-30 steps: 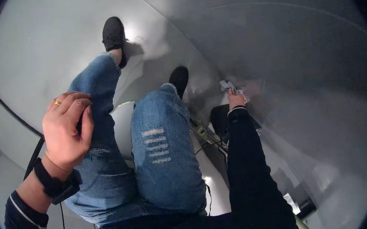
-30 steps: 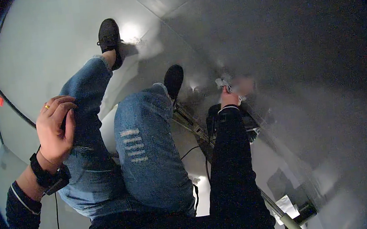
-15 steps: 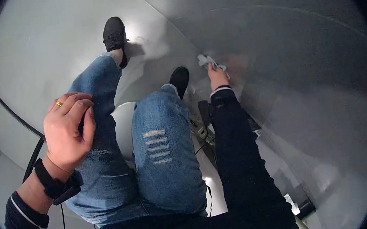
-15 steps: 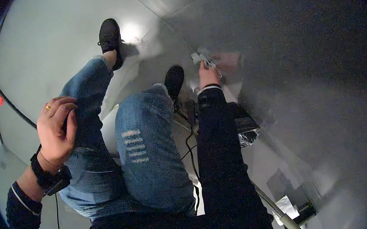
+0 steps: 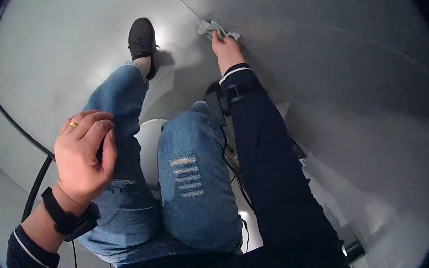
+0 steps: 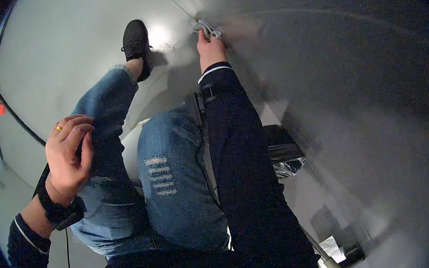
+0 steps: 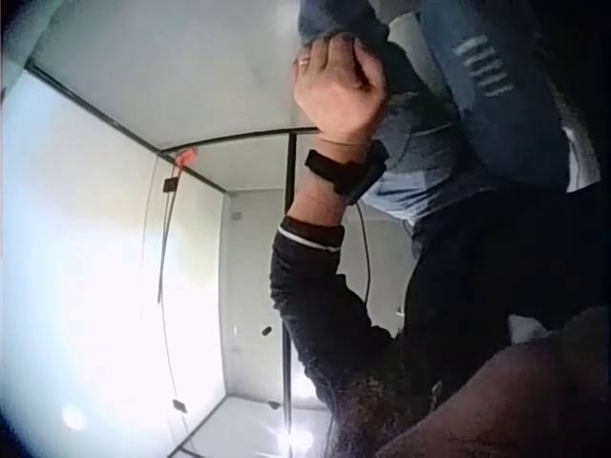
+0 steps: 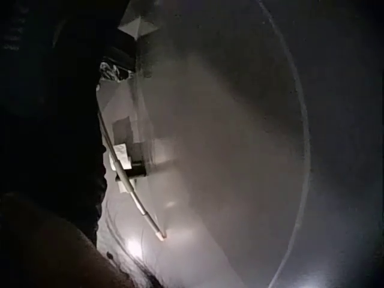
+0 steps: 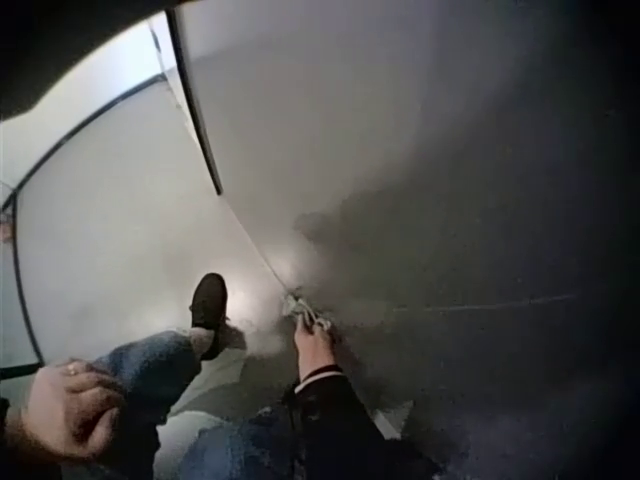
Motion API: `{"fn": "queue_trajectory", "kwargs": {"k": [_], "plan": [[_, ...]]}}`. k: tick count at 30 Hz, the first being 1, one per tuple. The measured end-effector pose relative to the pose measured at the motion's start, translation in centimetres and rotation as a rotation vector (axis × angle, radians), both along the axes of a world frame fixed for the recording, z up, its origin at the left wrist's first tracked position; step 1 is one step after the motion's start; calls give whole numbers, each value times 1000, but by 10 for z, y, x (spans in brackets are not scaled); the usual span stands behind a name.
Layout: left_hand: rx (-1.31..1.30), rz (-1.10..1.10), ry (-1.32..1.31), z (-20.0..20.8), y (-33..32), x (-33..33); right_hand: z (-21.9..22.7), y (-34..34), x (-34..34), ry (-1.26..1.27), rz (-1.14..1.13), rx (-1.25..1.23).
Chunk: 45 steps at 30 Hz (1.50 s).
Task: Wiping a glass shower door with a cloth in a hotel bathroom.
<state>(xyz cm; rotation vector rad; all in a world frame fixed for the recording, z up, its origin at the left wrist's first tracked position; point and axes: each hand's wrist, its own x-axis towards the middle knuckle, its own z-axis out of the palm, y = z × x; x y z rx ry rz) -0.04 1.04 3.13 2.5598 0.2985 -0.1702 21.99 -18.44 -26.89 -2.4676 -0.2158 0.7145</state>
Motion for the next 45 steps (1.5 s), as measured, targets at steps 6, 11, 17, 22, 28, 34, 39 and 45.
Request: {"fn": "queue_trajectory", "kwargs": {"k": [6,11,17,22,28,34,39,45], "plan": [[-33,-4,60,4,2,-3,-4,19,-3,56,0,-147],[-25,-12,63,3,-1,1,-24,1,1,-3,17,-161],[-18,-31,24,0,3,1,-15,-32,-7,48,9,-232],[-42,-51,56,2,4,-3,-21,-79,-12,222,19,-491],[-38,-52,35,1,2,-4,-32,-182,-30,152,35,-516],[-45,-49,-30,-3,-6,3,-44,-312,-33,-245,123,-614],[-26,-36,25,-1,-3,-7,-36,-325,-65,-170,85,-631],[-30,-31,34,-3,-3,-6,-40,-330,-65,-257,130,-772]]}}
